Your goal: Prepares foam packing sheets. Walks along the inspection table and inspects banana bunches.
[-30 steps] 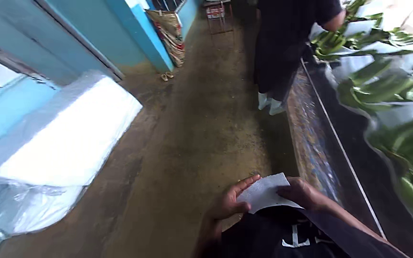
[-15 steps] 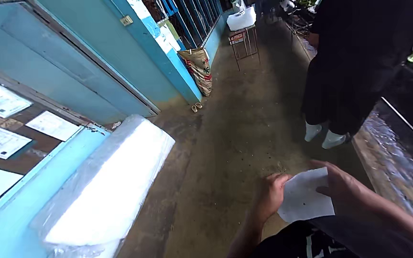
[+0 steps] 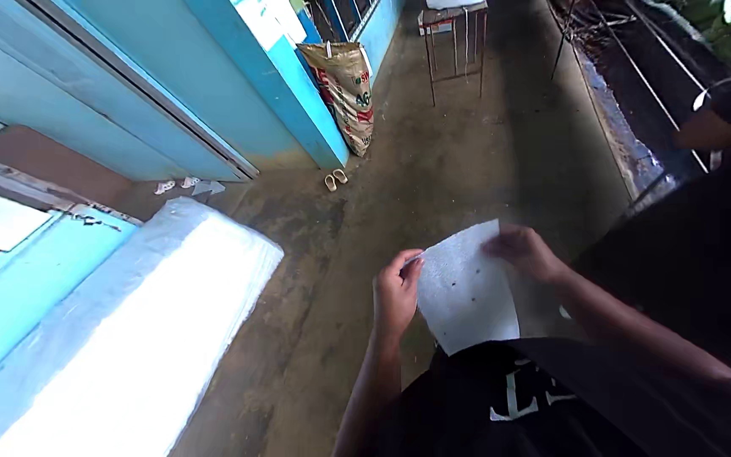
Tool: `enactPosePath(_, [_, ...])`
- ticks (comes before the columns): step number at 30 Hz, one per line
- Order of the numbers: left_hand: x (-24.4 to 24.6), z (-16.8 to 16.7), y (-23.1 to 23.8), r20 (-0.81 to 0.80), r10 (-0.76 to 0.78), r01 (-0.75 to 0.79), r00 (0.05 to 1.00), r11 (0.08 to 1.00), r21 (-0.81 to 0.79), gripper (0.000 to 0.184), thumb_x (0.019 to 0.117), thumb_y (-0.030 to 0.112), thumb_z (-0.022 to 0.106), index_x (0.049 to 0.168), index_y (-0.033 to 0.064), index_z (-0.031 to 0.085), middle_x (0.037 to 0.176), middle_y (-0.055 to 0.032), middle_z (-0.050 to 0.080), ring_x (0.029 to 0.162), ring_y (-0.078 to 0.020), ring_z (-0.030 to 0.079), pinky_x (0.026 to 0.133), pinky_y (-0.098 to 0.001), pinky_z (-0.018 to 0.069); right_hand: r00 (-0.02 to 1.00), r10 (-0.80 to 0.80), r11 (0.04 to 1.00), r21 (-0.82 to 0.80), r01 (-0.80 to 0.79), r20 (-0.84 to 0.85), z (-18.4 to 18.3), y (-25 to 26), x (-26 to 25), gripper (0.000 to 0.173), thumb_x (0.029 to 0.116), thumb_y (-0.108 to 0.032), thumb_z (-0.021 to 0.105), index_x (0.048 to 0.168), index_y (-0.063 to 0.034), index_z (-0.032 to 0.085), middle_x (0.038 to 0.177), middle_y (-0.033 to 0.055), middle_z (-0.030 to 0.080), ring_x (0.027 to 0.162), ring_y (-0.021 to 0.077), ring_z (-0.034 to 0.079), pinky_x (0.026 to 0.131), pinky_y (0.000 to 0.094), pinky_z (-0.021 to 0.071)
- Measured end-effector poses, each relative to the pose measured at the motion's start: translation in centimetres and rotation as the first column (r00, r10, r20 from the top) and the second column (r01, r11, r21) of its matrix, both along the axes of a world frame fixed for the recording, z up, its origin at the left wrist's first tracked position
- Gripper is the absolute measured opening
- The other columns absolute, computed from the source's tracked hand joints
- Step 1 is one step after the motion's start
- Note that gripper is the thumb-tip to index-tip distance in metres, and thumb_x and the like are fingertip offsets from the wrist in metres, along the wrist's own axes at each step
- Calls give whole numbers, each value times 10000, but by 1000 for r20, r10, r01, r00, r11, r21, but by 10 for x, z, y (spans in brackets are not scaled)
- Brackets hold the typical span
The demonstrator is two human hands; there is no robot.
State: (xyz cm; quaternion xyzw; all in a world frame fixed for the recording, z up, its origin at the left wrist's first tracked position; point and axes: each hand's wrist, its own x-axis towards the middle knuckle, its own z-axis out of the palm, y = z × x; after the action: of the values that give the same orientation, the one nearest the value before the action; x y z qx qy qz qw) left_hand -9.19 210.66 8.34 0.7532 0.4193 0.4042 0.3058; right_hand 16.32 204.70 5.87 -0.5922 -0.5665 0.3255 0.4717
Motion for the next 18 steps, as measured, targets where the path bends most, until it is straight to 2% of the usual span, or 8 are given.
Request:
enactPosePath(2, [18,-20,66,-101,85,-74,991,991,108,214,1003,100,602,1113,-26,735,968,-144,748,816,-171,713,775,-357,585,964,-79,987,155,40,254,-9,64,16,502,910,-134,722,1372,13,590,1323,207,636,1203,309,627,1048,486,496])
enactPosePath(3, [29,-29,101,-141,91,-70,986,987,146,218,1004,105,600,1109,-19,745,975,-156,751,835,-223,728,786,-420,591,929,-139,964,260,48,342,-12,97,22,577,882,-165,752,1409,-13,572,1410,239,578,1303,393,562,1099,594,429])
enactPosePath(5, [59,-39,173,-188,15,21,982,982,187,214,997,116,608,1090,1,764,992,-149,763,888,-258,751,818,-470,608,853,-242,900,436,20,461,-14,165,36,555,850,-227,777,1359,-66,629,1413,240,583,1332,456,532,1100,722,344])
enactPosePath(8, [116,-37,282,-164,-245,265,956,957,115,202,988,79,604,1084,-23,750,1030,-151,757,918,-236,746,852,-422,604,801,-191,912,405,-69,567,-9,263,61,366,856,-210,773,1207,-111,737,1268,123,709,1297,417,586,1083,825,232])
enactPosePath(10, [160,-26,358,-91,-411,417,907,906,65,200,976,54,614,1094,-62,728,1039,-175,745,926,-230,733,883,-380,585,786,-170,947,319,-37,595,1,325,89,288,853,-137,777,1137,-93,771,1128,108,760,1208,406,650,1090,830,205])
enactPosePath(13, [231,-9,454,-87,-581,583,809,813,-11,185,948,74,665,1072,-44,738,956,-150,745,820,-188,705,804,-344,572,741,-266,959,248,137,617,10,391,147,165,862,-95,754,1022,-83,793,958,115,774,985,370,728,1075,734,353])
enactPosePath(16, [311,-26,542,-76,-780,753,621,620,-222,277,942,100,683,1184,-34,690,990,-149,720,844,-180,683,811,-346,564,766,-315,934,41,354,560,4,437,211,153,927,-77,698,1049,-25,775,1040,189,754,1040,406,706,1034,642,461])
enactPosePath(18, [367,-56,599,-43,-892,786,450,418,-456,462,906,66,722,1334,-53,593,1124,-207,684,964,-251,676,890,-410,554,774,-400,858,-98,505,491,-9,470,259,187,977,-85,647,1113,13,730,1138,228,712,1090,420,678,969,632,501])
